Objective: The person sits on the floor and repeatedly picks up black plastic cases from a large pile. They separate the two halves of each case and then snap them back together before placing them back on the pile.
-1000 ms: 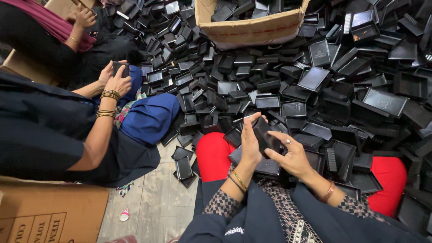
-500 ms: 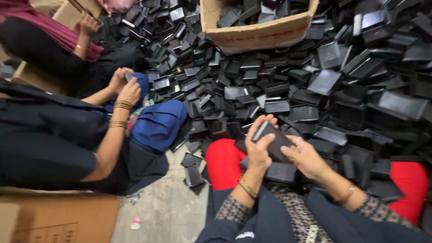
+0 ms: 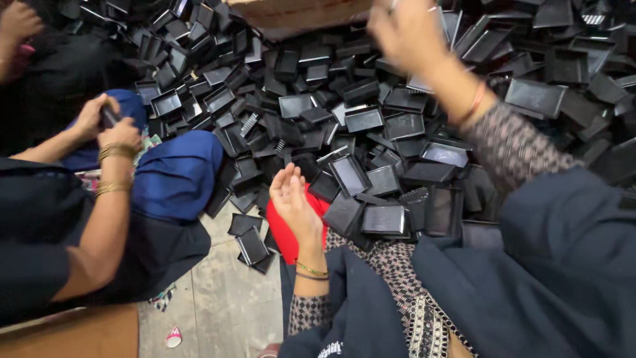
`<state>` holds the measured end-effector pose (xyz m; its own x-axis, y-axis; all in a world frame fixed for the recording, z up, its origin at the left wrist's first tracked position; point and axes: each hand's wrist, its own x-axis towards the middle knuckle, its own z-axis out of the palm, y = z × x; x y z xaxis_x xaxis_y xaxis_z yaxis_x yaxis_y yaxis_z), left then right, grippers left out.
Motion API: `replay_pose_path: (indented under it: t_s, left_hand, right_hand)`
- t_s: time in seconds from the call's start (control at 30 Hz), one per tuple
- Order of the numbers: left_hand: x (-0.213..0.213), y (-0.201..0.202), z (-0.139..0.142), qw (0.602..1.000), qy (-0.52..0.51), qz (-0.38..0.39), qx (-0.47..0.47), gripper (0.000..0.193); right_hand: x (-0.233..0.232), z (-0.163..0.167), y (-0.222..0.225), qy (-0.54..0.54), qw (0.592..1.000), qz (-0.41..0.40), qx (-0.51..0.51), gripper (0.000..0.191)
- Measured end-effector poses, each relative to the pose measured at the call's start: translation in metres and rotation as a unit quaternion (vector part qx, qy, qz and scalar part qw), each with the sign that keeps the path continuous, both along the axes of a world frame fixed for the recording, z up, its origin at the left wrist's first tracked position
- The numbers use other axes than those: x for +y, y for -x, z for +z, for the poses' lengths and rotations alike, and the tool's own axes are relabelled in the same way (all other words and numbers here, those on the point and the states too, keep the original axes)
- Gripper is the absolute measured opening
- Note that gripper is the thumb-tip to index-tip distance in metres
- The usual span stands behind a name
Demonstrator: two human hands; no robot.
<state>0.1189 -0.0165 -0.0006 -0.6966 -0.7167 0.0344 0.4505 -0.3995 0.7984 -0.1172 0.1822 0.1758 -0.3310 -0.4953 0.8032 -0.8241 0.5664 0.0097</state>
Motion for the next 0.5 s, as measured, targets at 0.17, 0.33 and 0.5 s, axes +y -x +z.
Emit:
replay_pose_path:
  t_s: [0.17, 0.33, 0.5]
  left_hand:
    - [-0.008, -0.004, -0.031, 0.999, 0.023, 0.002, -0.045, 0.028]
    - [0.012, 0.016, -0.046, 0.991, -0.004, -0.1, -0.087, 0.039]
    - [0.042, 0.028, -0.058, 0.977, -0.064, -0.186, -0.079, 0.048]
  right_hand:
    - [-0.026, -0.202, -0.038, -0.347, 0.808, -0.083, -0.468, 0.068]
    - [-0.009, -0.238, -0.086, -0.206, 0.868, -0.048, -0.449, 0.039]
    - [-0.013, -0.179, -0.075, -0.167, 0.839, 0.197, -0.479, 0.034]
